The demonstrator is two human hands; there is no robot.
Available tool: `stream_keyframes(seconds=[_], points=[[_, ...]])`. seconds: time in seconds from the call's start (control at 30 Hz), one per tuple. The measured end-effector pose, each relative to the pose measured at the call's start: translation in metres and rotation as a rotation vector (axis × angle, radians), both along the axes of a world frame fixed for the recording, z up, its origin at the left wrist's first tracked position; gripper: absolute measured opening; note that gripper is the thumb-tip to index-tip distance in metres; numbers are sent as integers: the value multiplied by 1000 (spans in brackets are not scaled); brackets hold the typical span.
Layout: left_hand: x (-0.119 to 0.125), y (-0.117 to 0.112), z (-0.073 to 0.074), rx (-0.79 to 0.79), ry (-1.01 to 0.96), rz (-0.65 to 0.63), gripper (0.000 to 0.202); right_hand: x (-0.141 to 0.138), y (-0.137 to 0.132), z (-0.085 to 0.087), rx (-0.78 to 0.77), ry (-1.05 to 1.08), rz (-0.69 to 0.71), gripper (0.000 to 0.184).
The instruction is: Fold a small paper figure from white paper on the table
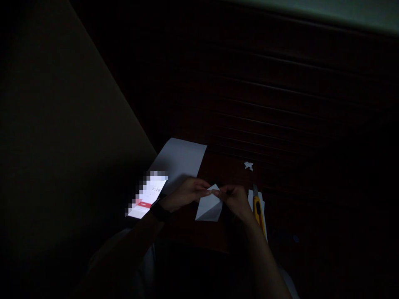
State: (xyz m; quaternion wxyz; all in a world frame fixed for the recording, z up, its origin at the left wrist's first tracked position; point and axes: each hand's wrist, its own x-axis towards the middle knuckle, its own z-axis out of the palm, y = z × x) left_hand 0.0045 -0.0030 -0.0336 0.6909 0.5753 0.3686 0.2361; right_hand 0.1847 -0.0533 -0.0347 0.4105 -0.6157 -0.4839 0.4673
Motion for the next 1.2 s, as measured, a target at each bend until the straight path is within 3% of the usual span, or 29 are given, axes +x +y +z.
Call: stream_keyframes(seconds=[0.23, 0.4, 0.53, 0.73, 1.03, 1.2], points=[[-4, 4, 5, 67, 37, 20, 19, -1, 0, 3, 4, -8, -9, 26], [-7, 3, 9, 130, 20, -39, 21, -1, -1, 5, 32, -6, 78, 23], [-5, 0, 2, 195, 65, -80, 22, -3, -2, 6, 89, -19, 191, 19], [-2, -5, -10, 181, 113, -51, 27, -5, -7, 1, 151, -123, 219, 18], [1, -11, -16, 305, 230, 108, 36, -8, -16, 10, 171, -333, 260, 13], [-5, -18, -10, 411, 213, 10, 35, -3, -19, 11, 160, -436, 265, 21]])
